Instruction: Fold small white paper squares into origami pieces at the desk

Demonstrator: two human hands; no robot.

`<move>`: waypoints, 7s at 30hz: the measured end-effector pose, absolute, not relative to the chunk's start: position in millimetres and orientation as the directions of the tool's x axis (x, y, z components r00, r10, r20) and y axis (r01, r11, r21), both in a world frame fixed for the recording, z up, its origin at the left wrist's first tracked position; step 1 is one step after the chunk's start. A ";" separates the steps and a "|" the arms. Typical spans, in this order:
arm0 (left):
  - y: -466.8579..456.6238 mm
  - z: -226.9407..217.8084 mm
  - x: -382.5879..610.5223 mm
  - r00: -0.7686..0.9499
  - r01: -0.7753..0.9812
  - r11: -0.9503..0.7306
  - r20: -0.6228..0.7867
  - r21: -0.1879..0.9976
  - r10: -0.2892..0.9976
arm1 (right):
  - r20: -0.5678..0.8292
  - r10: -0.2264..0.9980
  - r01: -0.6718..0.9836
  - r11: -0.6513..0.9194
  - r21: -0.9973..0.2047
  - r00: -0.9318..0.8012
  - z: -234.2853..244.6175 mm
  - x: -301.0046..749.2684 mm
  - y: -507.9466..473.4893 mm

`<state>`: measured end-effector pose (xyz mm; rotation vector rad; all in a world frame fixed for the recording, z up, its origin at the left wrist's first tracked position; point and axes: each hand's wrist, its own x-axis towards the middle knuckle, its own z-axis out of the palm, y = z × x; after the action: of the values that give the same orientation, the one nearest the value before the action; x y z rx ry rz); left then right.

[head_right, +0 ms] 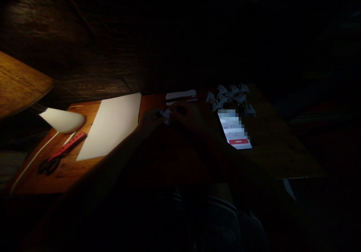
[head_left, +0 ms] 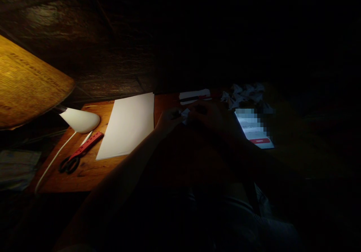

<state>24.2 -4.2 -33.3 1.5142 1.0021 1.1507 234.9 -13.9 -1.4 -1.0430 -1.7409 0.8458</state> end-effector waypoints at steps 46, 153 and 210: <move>-4.5 -33.2 25.4 0.201 -0.076 -0.037 0.051 0.996 0.978 | 0.426 0.693 0.493 0.716 -0.494 -0.581 -3.6 244.1 -11.1; -15.0 -24.8 26.7 0.155 -0.045 -0.157 0.162 0.987 0.975 | 0.385 0.715 0.639 0.697 -0.326 -0.583 16.0 254.1 -15.6; -9.8 -30.9 30.2 0.170 0.058 -0.084 0.073 0.995 0.983 | 0.200 0.929 0.429 0.326 -0.842 -0.312 8.9 242.2 -19.4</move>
<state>30.2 -9.8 -30.9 1.3899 1.0910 1.1082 242.2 -19.4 8.9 -1.1981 -1.8859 0.8992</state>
